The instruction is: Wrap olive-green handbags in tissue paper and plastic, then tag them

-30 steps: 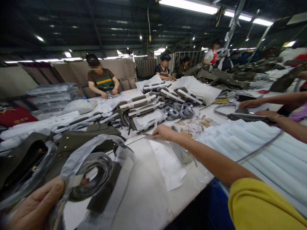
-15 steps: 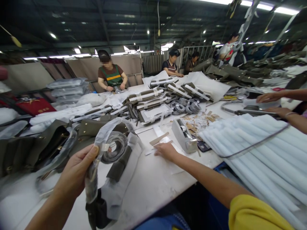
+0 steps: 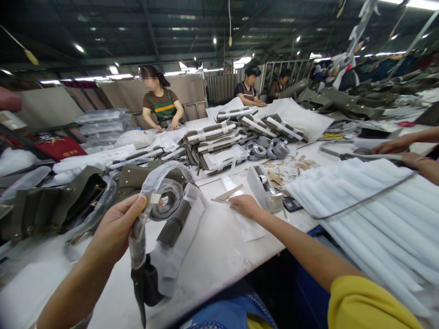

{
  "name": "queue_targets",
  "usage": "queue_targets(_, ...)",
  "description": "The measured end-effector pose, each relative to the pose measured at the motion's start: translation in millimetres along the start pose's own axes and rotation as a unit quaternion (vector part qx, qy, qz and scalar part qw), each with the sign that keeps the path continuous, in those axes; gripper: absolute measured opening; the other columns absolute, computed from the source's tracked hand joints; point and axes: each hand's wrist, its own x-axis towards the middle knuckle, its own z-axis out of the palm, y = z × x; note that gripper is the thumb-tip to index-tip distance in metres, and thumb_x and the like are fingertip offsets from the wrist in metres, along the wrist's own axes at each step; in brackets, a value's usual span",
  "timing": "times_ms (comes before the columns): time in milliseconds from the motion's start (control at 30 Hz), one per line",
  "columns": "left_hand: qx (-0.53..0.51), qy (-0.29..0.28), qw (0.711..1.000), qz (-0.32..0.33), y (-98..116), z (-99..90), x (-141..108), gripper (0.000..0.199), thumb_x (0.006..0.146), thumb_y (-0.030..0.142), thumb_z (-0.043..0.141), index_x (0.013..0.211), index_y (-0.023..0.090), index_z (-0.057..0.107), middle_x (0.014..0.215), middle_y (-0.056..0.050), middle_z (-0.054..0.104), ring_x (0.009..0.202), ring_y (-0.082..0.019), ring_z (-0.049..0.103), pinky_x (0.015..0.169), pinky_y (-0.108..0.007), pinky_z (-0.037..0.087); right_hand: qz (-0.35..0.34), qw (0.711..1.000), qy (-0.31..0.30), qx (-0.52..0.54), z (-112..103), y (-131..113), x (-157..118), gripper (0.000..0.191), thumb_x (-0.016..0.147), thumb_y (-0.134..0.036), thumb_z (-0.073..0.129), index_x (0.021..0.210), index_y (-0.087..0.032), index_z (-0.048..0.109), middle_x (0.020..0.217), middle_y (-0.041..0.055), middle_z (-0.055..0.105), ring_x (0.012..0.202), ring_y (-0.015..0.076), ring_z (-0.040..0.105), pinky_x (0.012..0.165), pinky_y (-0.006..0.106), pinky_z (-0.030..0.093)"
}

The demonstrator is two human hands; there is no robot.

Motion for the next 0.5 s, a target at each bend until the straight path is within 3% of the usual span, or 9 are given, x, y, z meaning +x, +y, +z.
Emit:
queue_targets(267, 0.002, 0.09, 0.995, 0.043, 33.0, -18.6, 10.4, 0.039, 0.077, 0.051, 0.074, 0.093, 0.015, 0.072, 0.072, -0.003, 0.072, 0.056, -0.014, 0.06, 0.052, -0.022, 0.047, -0.012, 0.998, 0.042, 0.039, -3.6, -14.4, -6.0, 0.036, 0.1, -0.026, 0.042, 0.125, -0.028, 0.068, 0.115, 0.0069, 0.073, 0.104, 0.0235, 0.066, 0.087, 0.031, 0.046)
queue_targets(500, 0.029, 0.073, 0.996, 0.039, 47.9, -28.2, 20.5, 0.038, 0.076, 0.049, 0.077, 0.091, 0.014, 0.071, 0.072, -0.001, 0.072, 0.057, -0.011, 0.06, 0.054, -0.019, 0.047, -0.024, 0.991, 0.04, 0.125, 17.5, -21.0, -21.0, 0.039, 0.095, -0.025, 0.049, 0.132, -0.022, 0.064, 0.112, 0.0125, 0.07, 0.105, 0.0247, 0.063, 0.092, 0.034, 0.047)
